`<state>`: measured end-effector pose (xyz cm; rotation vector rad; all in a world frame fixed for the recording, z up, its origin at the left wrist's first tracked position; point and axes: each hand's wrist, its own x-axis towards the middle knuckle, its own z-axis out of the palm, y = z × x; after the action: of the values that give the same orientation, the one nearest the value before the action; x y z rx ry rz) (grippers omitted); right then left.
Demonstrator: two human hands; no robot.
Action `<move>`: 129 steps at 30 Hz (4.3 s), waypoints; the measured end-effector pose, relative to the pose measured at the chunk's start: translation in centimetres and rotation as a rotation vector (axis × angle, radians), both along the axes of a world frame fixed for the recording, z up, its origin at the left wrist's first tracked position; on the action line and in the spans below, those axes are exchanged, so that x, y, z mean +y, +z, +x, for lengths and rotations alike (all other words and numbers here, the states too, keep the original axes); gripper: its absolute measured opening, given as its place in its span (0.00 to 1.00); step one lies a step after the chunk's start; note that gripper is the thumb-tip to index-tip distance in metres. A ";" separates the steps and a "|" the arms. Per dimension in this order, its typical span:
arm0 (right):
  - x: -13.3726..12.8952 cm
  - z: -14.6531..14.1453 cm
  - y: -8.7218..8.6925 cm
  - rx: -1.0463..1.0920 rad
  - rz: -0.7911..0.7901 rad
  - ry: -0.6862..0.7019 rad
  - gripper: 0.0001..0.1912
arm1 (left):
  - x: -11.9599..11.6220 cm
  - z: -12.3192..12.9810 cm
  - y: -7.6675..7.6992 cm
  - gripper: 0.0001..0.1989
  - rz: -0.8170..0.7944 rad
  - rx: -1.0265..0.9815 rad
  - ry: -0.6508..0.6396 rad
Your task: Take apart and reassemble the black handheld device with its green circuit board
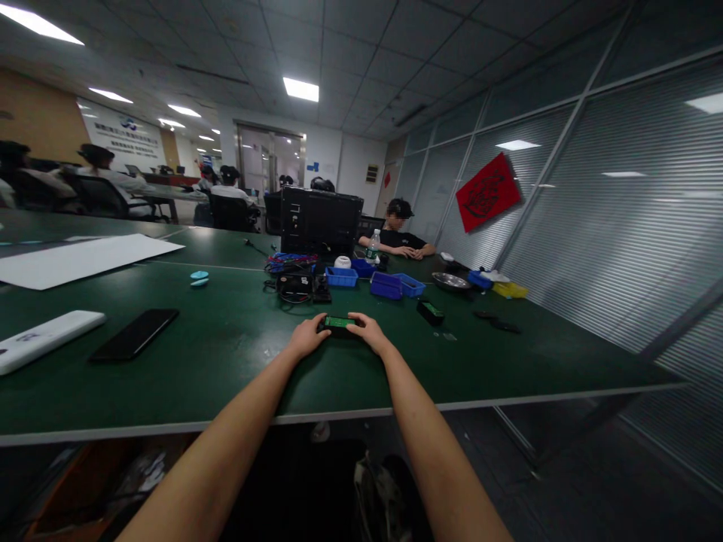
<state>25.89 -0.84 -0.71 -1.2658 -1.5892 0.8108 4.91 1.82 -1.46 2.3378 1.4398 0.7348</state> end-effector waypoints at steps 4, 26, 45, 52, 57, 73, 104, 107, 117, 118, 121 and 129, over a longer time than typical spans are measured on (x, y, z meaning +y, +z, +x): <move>-0.4 -0.1 0.4 -0.095 -0.008 -0.016 0.30 | -0.4 0.1 0.2 0.28 -0.009 -0.016 0.008; -0.3 -1.9 -0.1 -0.095 -0.070 0.047 0.23 | -1.3 0.4 1.0 0.19 0.041 -0.141 -0.101; -1.5 -1.6 1.0 -0.850 -0.051 -0.752 0.23 | -0.8 0.1 0.5 0.20 -0.084 -0.232 -0.082; -1.5 -3.2 0.2 -0.925 -0.001 -0.596 0.30 | -1.0 0.2 0.8 0.20 -0.102 -0.241 -0.080; -1.3 -3.2 0.1 -0.920 0.000 -0.621 0.26 | -1.0 0.2 0.8 0.19 -0.097 -0.239 -0.073; -2.7 -5.5 1.5 -1.012 0.311 -0.373 0.22 | -0.9 0.3 0.8 0.17 -0.084 -0.253 -0.055; 1.5 -3.0 -1.4 0.287 0.009 -0.080 0.14 | -0.9 -1.0 0.2 0.22 0.177 -0.148 0.206; 1.6 -2.7 -1.6 0.313 0.012 -0.079 0.14 | -0.9 -2.9 0.7 0.22 0.150 -0.116 0.286; 1.5 -2.6 -1.5 0.300 0.008 -0.068 0.11 | 0.6 -15.8 2.2 0.24 0.104 -0.019 0.636; 1.4 -2.6 -1.4 0.298 0.006 -0.068 0.11 | 0.6 -17.0 2.3 0.24 0.102 -0.016 0.662; 1.3 -2.6 -1.2 0.292 0.000 -0.068 0.11 | 0.5 -19.7 2.6 0.24 0.101 -0.018 0.742; 1.4 -2.6 -1.3 0.280 -0.008 -0.076 0.10 | 0.4 -21.2 2.5 0.27 0.142 -0.072 0.869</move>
<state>23.33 0.61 -2.05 -1.1549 -1.3087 0.9036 -16.32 2.20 1.06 1.6638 2.4434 1.1274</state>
